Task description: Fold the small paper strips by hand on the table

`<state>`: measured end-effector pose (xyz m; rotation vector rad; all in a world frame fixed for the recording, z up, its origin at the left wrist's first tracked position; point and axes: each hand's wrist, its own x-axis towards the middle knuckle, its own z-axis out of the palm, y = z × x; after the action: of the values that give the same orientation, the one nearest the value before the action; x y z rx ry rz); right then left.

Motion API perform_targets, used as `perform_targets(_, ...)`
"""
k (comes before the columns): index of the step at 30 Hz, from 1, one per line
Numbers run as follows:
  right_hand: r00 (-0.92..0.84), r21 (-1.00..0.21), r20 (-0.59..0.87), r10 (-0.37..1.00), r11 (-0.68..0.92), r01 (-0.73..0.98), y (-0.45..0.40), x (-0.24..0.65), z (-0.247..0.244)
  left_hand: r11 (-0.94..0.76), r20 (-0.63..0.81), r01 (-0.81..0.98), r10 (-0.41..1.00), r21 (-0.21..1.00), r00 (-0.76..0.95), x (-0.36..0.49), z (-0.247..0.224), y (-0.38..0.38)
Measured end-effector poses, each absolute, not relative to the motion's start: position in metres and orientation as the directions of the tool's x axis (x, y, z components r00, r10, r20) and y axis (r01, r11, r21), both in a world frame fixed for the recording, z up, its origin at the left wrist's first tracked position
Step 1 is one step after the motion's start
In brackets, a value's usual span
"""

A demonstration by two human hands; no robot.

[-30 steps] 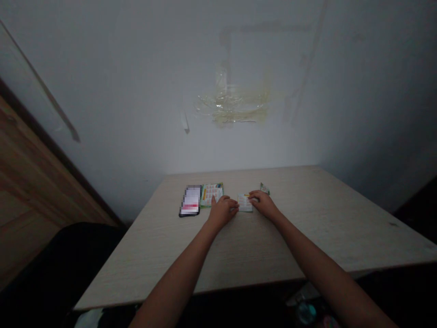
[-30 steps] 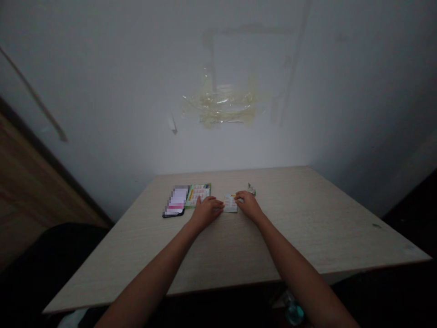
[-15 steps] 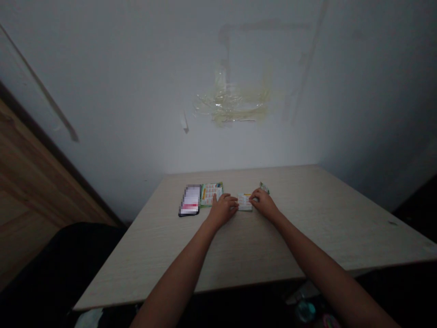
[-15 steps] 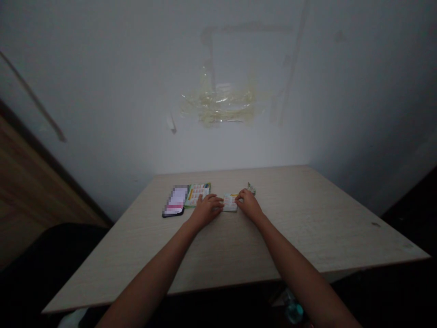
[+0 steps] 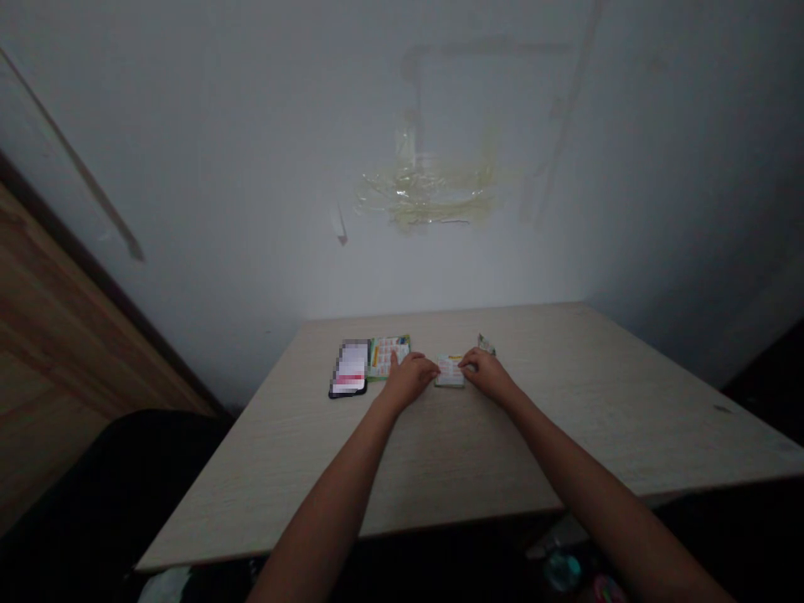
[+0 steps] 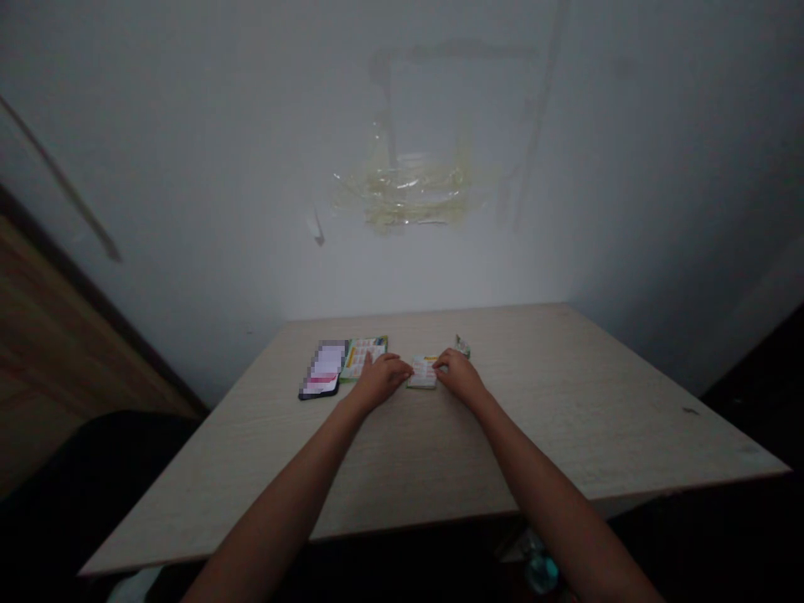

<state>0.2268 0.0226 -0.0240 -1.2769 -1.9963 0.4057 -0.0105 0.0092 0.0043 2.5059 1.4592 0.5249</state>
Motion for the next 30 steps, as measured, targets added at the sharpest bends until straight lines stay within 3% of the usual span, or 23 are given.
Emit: perform_targets(30,-0.398,-0.62,0.234,0.887,0.451,0.642,0.024,0.244,-0.019,-0.464,0.274,0.806,0.882,0.367,0.383,-0.005,-0.002,0.011)
